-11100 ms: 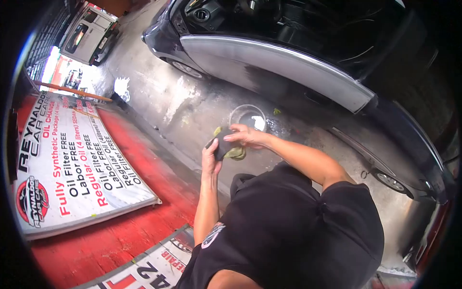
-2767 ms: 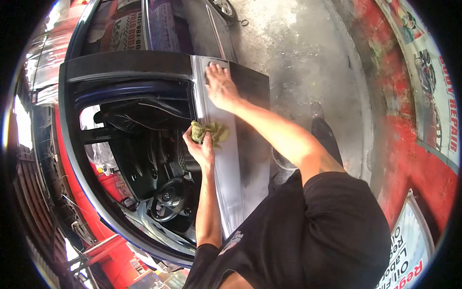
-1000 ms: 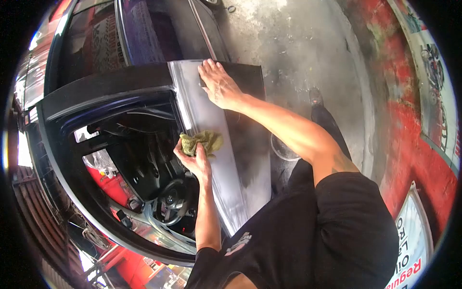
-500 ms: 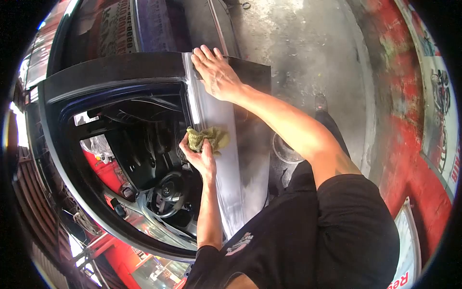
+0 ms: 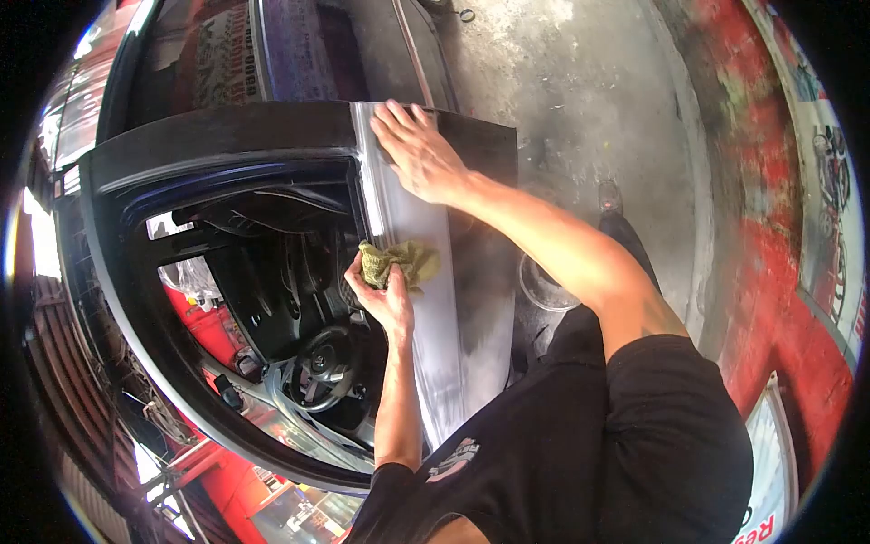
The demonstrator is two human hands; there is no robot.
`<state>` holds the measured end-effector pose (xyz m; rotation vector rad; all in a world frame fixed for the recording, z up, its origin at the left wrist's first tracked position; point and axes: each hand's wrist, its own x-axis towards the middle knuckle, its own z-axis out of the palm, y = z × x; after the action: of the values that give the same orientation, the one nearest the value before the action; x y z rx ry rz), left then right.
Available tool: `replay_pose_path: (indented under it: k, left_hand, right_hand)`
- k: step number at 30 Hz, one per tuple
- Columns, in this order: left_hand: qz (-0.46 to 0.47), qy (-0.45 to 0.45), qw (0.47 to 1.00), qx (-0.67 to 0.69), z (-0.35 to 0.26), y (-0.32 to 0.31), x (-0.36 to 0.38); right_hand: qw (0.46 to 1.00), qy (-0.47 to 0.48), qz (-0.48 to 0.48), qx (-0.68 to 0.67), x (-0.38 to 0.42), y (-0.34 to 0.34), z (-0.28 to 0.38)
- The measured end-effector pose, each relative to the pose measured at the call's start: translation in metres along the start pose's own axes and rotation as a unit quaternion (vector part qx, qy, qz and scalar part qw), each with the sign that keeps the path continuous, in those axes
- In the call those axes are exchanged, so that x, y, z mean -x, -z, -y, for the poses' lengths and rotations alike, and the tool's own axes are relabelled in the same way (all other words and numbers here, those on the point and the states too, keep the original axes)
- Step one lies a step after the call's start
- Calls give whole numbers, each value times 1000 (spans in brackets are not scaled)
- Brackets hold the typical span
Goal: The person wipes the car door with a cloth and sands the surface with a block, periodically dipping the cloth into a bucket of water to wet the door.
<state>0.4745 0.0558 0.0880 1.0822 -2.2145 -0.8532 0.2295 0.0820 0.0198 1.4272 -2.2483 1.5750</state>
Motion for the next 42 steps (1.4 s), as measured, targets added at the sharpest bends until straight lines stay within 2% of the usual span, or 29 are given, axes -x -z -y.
replay_pose_path:
  k: [4,7,11,15,18,20,23,25,27,28,29,31,34,37,38,42]
  left_hand:
    - [4,47,999,22,-9,0,0]
    - [2,-7,1000,-7,-5,-1,-1]
    - [7,23,1000,5,-8,0,2]
    - [3,19,1000,11,-2,-1,-2]
    - [3,24,1000,-1,-13,0,0]
    - [3,38,999,-15,-12,0,3]
    - [-3,3,1000,-5,-6,1,0]
    - [8,22,1000,-2,-7,0,0]
    - [4,13,1000,-10,-7,-1,1]
    - [2,33,999,-9,-19,-3,2]
    - [6,-6,1000,-17,-11,-3,1]
    - [11,9,1000,1,-16,-4,1]
    - [13,-25,998,-49,-12,-2,0]
    - [11,-3,1000,-11,-16,-5,2]
    - [10,30,999,28,-19,-7,4]
    - [8,16,1000,20,-13,-6,0]
  right_hand:
    - [1000,14,14,18,-4,3,-14]
    - [999,4,28,43,8,6,-6]
    - [999,6,5,53,-29,4,-9]
    - [999,1,26,44,11,6,2]
    - [1000,-6,1,16,-17,3,4]
    - [1000,-14,8,13,-13,2,0]
    - [1000,-28,1,12,14,-11,-14]
    - [993,-112,-14,16,24,-11,-14]
    - [991,-134,-27,-12,11,-21,-2]
    - [993,-109,-28,-27,0,-19,10]
    - [995,-83,-28,-43,-4,-16,18]
    - [995,-91,-28,-33,10,-16,-1]
    - [974,-216,-14,-59,42,-19,-27]
    - [980,-180,-67,-60,25,-34,-14]
    - [985,-136,-63,-83,16,-25,3]
    - [991,-119,-30,-50,38,-28,-6]
